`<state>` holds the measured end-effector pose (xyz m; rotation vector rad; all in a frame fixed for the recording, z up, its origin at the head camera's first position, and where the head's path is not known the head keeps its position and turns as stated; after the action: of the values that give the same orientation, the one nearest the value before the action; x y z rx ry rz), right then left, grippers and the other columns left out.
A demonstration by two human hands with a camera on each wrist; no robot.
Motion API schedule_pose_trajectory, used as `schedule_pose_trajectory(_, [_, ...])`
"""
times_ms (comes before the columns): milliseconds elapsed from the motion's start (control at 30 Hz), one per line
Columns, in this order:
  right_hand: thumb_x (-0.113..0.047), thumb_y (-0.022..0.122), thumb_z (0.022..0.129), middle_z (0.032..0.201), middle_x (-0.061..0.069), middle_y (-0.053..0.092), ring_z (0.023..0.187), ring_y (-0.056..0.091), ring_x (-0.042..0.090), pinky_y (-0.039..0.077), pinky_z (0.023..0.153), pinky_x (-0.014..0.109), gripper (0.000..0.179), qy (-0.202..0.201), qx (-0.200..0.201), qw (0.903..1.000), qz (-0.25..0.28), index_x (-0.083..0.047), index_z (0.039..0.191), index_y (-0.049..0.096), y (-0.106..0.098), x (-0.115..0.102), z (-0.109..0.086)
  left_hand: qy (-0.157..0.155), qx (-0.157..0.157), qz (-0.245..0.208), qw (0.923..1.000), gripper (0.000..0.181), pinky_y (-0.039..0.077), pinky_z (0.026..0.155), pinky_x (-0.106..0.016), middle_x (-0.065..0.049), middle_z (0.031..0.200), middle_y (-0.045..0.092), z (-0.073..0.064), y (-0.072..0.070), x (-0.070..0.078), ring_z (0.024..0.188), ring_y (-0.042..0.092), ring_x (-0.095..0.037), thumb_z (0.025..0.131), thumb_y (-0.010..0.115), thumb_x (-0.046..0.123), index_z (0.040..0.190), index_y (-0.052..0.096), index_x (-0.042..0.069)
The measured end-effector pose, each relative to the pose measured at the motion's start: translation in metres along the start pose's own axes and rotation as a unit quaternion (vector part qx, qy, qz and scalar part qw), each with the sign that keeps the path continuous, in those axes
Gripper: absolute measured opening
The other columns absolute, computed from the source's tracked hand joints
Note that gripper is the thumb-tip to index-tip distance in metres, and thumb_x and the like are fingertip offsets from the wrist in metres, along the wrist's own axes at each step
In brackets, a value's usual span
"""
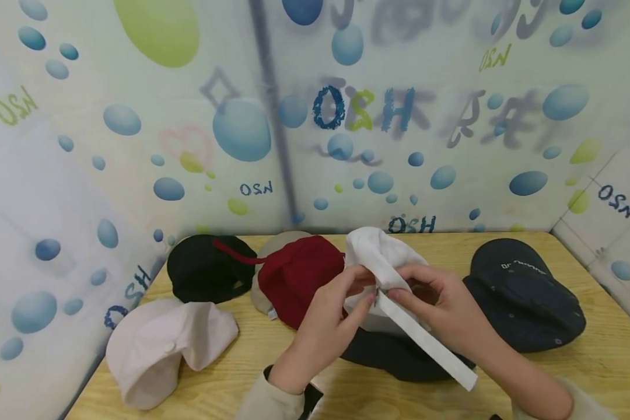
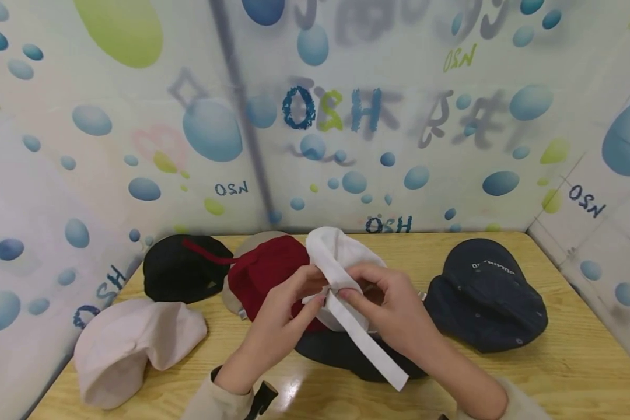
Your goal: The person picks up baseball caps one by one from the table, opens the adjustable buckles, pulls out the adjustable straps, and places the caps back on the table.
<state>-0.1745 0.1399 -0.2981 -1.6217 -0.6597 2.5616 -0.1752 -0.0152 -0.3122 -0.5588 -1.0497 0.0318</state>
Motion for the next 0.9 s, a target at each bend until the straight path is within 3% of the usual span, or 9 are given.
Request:
schedule_pose_trajectory(167, [-0.004, 0.064, 0.095, 0.099, -0.012, 0.068, 0.081, 0.067, 0.006, 0.058, 0.067, 0.025, 0.016, -0.020, -0.010, 0.9997, 0.002, -0.004, 0.110, 0.068, 0.002, 0.000, 0.002, -0.001, -0.019, -0.037, 0.9991, 0.039, 0.052, 0.102, -0.029, -0.002, 0.132, 0.065, 0.001, 0.002, -0.003, 0.120, 0.065, -0.014, 0.096, 0.065, 0.008, 0.133, 0.057, 0.013])
schedule_pose_trajectory(367, [-0.006, 0.061, 0.097, 0.095, -0.008, 0.067, 0.075, 0.062, 0.011, 0.053, 0.061, 0.026, 0.015, -0.011, -0.008, 0.9999, 0.010, -0.005, 0.110, 0.067, 0.003, 0.001, 0.000, 0.021, -0.006, -0.034, 0.9992, 0.034, 0.056, 0.095, -0.028, -0.007, 0.121, 0.069, 0.003, 0.000, -0.002, 0.109, 0.070, -0.019, 0.092, 0.071, 0.010, 0.125, 0.063, 0.010])
schedule_pose_trajectory(567, [-0.005, 0.061, 0.097, 0.094, -0.005, 0.067, 0.075, 0.062, 0.013, 0.053, 0.061, 0.027, 0.013, -0.020, -0.015, 0.9995, 0.020, -0.006, 0.108, 0.067, 0.004, 0.000, 0.000, 0.000, 0.000, -0.030, 0.9996, 0.029, 0.058, 0.076, -0.022, -0.007, 0.112, 0.072, 0.005, -0.004, -0.004, 0.099, 0.073, -0.019, 0.088, 0.075, 0.010, 0.117, 0.068, 0.011])
schedule_pose_trajectory(767, [-0.005, 0.063, 0.096, 0.096, -0.001, 0.067, 0.078, 0.062, 0.009, 0.055, 0.064, 0.026, 0.012, -0.024, -0.022, 0.9994, -0.009, -0.009, 0.106, 0.067, 0.003, -0.001, -0.001, 0.012, 0.037, -0.003, 0.9992, 0.014, 0.055, 0.058, -0.022, -0.004, 0.095, 0.074, 0.005, -0.010, -0.001, 0.078, 0.069, -0.011, 0.088, 0.075, 0.007, 0.100, 0.068, 0.012])
schedule_pose_trajectory(900, [-0.006, 0.062, 0.096, 0.092, -0.001, 0.064, 0.074, 0.060, 0.010, 0.054, 0.062, 0.026, 0.010, -0.023, -0.029, 0.9993, -0.008, -0.010, 0.105, 0.066, 0.004, -0.001, -0.003, 0.040, 0.077, 0.038, 0.9955, 0.017, 0.057, 0.060, -0.022, -0.002, 0.092, 0.069, 0.005, -0.016, 0.001, 0.076, 0.066, -0.008, 0.086, 0.074, 0.002, 0.093, 0.062, 0.012])
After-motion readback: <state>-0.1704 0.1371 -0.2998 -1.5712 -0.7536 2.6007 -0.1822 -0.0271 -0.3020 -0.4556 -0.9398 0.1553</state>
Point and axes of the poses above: each hand's wrist, its own z-axis towards the middle knuckle, its own y-axis out of the palm, x = y × z, the point moved 7 cm from there along z, towards the middle knuckle
